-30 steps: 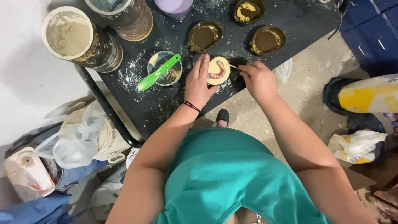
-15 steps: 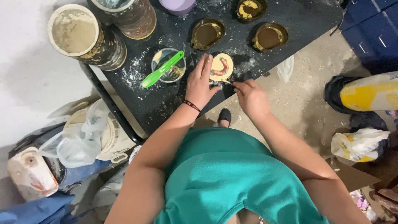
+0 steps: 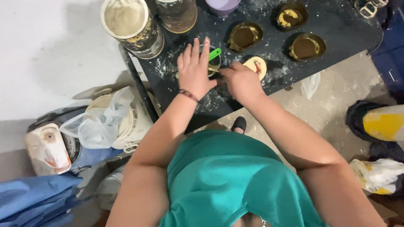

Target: Applying dental plaster or wax to a mold and refining the application with a small tool on a laboratory bench.

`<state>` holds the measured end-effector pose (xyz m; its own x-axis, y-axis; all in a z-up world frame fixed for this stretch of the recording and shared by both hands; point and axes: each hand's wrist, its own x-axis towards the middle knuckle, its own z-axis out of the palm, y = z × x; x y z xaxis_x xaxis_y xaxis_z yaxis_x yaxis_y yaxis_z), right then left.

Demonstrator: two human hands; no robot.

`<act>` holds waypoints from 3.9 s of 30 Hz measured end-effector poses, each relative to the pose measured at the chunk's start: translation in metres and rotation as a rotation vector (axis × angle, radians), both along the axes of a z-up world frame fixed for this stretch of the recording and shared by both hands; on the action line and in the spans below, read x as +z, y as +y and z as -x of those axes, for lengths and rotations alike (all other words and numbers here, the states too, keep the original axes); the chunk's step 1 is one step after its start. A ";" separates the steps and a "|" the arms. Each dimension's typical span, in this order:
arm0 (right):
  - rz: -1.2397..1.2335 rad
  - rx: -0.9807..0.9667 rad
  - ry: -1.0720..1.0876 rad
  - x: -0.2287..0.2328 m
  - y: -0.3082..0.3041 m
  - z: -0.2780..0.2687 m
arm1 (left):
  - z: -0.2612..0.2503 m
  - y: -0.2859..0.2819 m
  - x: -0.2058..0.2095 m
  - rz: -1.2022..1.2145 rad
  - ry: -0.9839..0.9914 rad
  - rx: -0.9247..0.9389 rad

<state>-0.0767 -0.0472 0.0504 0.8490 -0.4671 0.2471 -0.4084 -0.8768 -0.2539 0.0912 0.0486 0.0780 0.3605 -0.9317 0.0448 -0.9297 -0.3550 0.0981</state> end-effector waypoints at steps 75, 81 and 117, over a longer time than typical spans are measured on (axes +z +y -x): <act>-0.067 -0.135 0.101 0.035 0.016 0.000 | -0.026 -0.002 -0.028 0.257 -0.167 -0.125; -0.178 -0.243 0.137 0.032 0.015 0.006 | -0.039 0.003 0.007 0.131 0.187 -0.128; -1.179 -0.695 -0.432 -0.016 0.063 0.090 | -0.002 0.017 0.007 0.092 0.169 -0.280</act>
<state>-0.1669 0.0160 0.0346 0.3271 -0.8588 -0.3944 -0.3638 0.2708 -0.8913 0.0929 0.0652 0.0849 0.1010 -0.9904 0.0949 -0.9576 -0.0709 0.2791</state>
